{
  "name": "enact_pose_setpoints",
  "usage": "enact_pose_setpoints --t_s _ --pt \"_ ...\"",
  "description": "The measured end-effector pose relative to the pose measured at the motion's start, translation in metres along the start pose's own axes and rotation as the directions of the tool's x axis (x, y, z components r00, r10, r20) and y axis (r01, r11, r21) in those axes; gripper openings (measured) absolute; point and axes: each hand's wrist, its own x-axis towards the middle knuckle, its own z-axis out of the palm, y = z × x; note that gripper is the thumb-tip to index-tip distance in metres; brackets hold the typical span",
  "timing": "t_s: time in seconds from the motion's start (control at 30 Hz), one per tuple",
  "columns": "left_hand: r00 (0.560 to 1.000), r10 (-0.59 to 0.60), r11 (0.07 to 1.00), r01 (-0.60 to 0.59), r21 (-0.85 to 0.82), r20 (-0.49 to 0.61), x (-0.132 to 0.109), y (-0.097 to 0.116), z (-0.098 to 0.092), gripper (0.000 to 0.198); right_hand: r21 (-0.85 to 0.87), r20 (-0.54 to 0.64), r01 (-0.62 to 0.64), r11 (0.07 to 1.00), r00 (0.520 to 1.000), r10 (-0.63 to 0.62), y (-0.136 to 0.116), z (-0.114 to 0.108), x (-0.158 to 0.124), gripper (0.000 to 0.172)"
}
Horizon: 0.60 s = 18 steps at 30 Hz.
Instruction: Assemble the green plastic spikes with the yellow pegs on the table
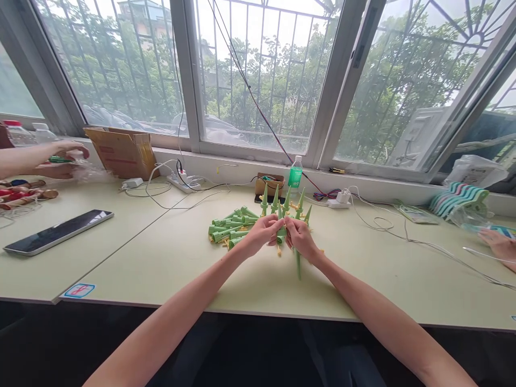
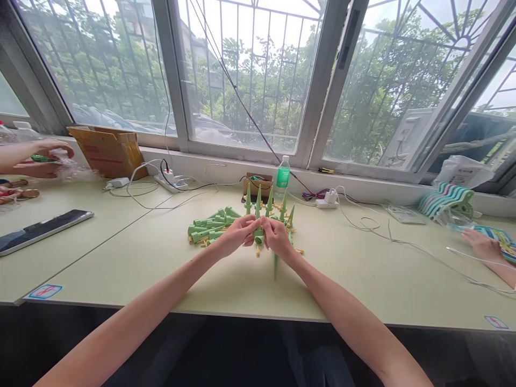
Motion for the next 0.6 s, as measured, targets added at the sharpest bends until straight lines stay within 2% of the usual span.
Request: enact_pose_setpoints --t_s 0.17,0.4,0.6 --pt "0.997 -0.004 1.000 0.003 -0.020 -0.072 0.0025 -0.0022 -0.0014 0.044 -0.040 -0.014 0.011 0.999 1.000 -0.011 -0.0021 0.0015 -0.0014 0.051" --pt "0.990 0.027 0.998 -0.019 0.061 -0.136 0.0057 -0.0084 -0.0057 0.046 -0.173 0.011 0.050 0.984 0.999 -0.049 -0.0086 0.0026 -0.0023 0.047" --pt "0.997 0.018 0.997 -0.012 0.078 -0.081 0.0061 -0.0090 -0.0079 0.046 -0.306 -0.002 0.103 0.946 0.994 -0.109 -0.0079 0.0049 -0.0021 0.045"
